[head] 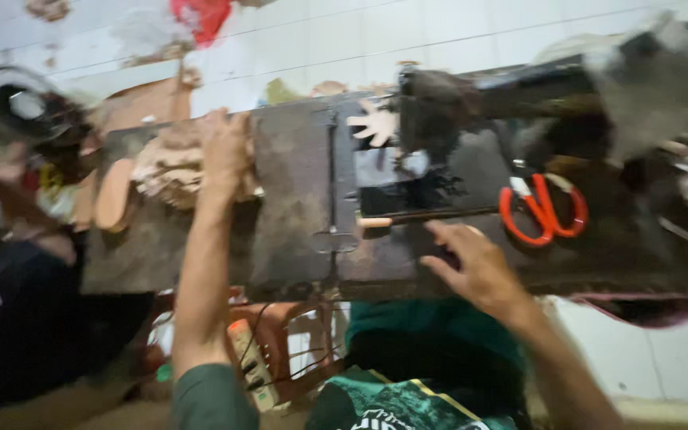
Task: The person sits at a treadle sewing machine stitching cut leather sandal strap pieces, guiding each piece under the needle by hand. They stack finished pieces on the table, reposition the work, and briefly pause to rub their hands before resuming stitching.
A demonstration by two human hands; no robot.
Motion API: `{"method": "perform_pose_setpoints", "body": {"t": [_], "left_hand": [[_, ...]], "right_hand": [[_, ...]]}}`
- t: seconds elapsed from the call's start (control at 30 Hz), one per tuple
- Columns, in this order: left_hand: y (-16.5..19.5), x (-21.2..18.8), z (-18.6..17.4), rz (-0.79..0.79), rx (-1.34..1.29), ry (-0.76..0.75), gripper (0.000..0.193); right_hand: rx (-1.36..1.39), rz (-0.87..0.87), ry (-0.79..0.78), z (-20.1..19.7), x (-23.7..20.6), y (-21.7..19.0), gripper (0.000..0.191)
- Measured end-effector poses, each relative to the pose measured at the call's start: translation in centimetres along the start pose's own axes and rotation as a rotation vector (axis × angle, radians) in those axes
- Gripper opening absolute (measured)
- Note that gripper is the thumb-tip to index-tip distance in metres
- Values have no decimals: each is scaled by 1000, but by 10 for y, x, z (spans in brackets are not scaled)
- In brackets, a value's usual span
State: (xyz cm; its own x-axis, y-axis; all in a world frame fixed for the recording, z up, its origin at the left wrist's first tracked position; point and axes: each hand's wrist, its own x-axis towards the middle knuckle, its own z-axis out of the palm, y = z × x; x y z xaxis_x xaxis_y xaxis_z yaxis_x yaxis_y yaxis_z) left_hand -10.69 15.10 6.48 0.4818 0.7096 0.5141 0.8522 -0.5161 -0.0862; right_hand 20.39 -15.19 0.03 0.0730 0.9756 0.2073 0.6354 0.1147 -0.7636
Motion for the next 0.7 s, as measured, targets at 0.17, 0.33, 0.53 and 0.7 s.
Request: {"method": "perform_pose_setpoints", "body": {"t": [0.17, 0.33, 0.53, 0.7], "left_hand": [[5, -9, 1, 152, 50, -6, 17], [54, -21, -57, -22, -325, 39, 16], [190, -34, -84, 203, -711, -115, 25], [280, -52, -50, -63, -1012, -567, 33]], "right_hand": [[-154, -169, 146, 7, -12, 24, 39], [177, -78, 232, -22, -40, 30, 22], [-46, -85, 746, -111, -69, 59, 15], [-357, 413, 751, -239, -63, 133, 15]]}}
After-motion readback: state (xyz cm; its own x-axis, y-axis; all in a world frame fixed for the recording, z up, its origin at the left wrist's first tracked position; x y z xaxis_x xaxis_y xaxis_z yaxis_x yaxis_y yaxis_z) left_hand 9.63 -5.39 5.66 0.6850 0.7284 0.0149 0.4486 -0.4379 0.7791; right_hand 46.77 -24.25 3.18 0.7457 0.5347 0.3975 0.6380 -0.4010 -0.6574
